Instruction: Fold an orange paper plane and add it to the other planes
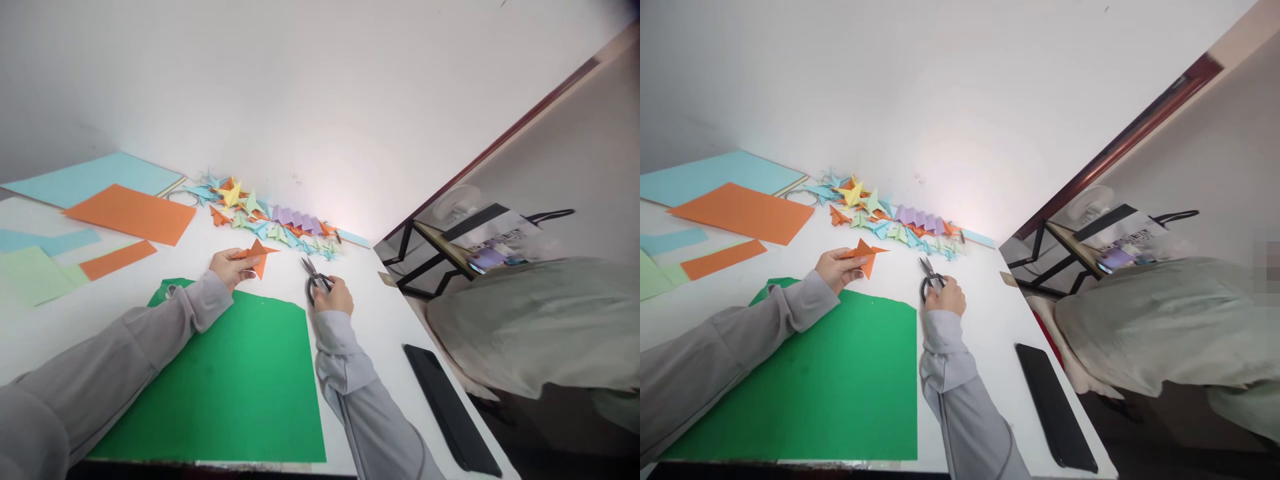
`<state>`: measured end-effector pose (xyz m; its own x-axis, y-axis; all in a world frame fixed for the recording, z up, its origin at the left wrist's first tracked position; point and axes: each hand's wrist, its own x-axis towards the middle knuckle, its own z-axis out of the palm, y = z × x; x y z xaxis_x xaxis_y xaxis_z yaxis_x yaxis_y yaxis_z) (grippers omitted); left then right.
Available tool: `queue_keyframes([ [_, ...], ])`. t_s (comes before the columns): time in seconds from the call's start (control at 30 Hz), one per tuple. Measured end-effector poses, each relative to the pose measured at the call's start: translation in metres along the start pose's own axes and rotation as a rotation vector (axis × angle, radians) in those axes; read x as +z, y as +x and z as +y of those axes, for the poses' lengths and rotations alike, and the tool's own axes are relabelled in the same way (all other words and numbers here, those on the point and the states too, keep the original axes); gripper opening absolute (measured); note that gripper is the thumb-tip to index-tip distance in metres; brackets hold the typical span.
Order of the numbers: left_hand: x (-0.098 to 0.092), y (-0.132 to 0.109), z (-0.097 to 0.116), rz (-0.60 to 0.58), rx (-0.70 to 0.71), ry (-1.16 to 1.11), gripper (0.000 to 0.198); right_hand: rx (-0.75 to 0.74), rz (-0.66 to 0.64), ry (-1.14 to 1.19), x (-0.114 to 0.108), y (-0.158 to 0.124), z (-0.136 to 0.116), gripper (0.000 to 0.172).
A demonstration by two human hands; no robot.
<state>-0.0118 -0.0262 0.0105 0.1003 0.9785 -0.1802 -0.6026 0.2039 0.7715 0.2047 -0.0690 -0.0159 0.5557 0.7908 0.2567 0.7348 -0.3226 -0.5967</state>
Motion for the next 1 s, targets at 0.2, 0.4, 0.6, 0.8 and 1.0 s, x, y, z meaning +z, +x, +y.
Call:
queue_keyframes([
  [0.2,0.0,0.004,-0.001,-0.035,-0.001,-0.014,0.026,0.152,-0.152,1.007,0.008,-0.016,-0.023,0.06],
  [0.4,0.008,0.018,0.002,-0.056,0.022,-0.015,0.024,0.321,-0.792,1.264,-0.001,-0.04,-0.053,0.046],
  [0.6,0.01,0.02,-0.005,-0.071,-0.027,0.024,0.022,0.299,-0.936,1.086,-0.016,-0.054,-0.052,0.06],
  [0.8,0.009,0.015,-0.007,-0.105,-0.034,0.052,0.023,0.235,-0.873,0.943,-0.029,-0.066,-0.058,0.059],
  [1.0,0.014,0.009,0.002,-0.11,-0.01,0.054,0.022,0.153,-0.721,0.833,-0.036,-0.074,-0.06,0.053],
])
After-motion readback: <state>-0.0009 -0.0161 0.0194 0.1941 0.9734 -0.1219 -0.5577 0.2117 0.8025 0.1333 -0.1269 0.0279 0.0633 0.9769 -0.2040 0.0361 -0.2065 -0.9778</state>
